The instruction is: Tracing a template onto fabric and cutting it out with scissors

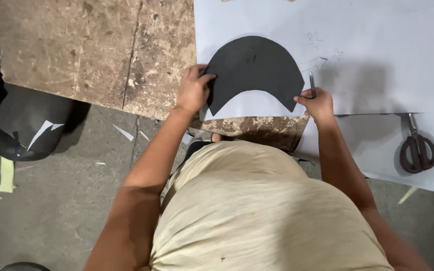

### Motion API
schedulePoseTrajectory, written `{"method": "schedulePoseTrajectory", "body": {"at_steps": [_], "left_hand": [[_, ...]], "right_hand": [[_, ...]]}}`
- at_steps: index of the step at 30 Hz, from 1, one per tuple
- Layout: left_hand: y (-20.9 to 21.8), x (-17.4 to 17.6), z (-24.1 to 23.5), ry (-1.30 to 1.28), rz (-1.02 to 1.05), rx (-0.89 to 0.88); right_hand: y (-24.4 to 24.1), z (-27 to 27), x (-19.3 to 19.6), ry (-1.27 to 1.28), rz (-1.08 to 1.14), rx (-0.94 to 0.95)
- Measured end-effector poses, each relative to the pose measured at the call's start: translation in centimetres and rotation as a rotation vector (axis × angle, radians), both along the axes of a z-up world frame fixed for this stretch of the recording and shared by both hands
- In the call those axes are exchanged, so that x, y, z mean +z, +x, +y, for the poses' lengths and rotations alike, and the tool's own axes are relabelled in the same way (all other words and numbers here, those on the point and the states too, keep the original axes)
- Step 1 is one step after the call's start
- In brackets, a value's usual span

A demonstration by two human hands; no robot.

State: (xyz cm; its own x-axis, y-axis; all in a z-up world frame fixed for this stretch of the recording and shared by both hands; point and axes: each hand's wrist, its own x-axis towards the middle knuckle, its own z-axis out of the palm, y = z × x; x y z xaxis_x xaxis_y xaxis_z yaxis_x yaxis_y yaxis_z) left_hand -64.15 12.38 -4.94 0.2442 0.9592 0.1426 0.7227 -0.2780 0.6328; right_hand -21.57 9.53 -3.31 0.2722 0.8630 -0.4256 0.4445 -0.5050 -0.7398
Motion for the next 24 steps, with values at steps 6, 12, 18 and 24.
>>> {"method": "schedulePoseTrajectory", "body": {"at_steps": [6,12,18,24], "left_hand": [[2.5,4.1,1.2,-0.119,0.193,-0.415],[2.5,1.1,3.1,-0.309,0.343,-0.502],[3.0,-1.2,4.2,-0.234,0.451,-0.535],[3.3,3.0,4.2,-0.252,0.534,-0.596]], "right_hand": [[0.2,0.3,0.2,0.008,-0.014,0.063],[0.5,0.4,-0.5,-0.013,-0.024,0.061],[1.7,0.5,-0.6,-0.017,-0.079,0.081],[-1.9,0.2,9.6,0.159,0.360,-0.139]]}}
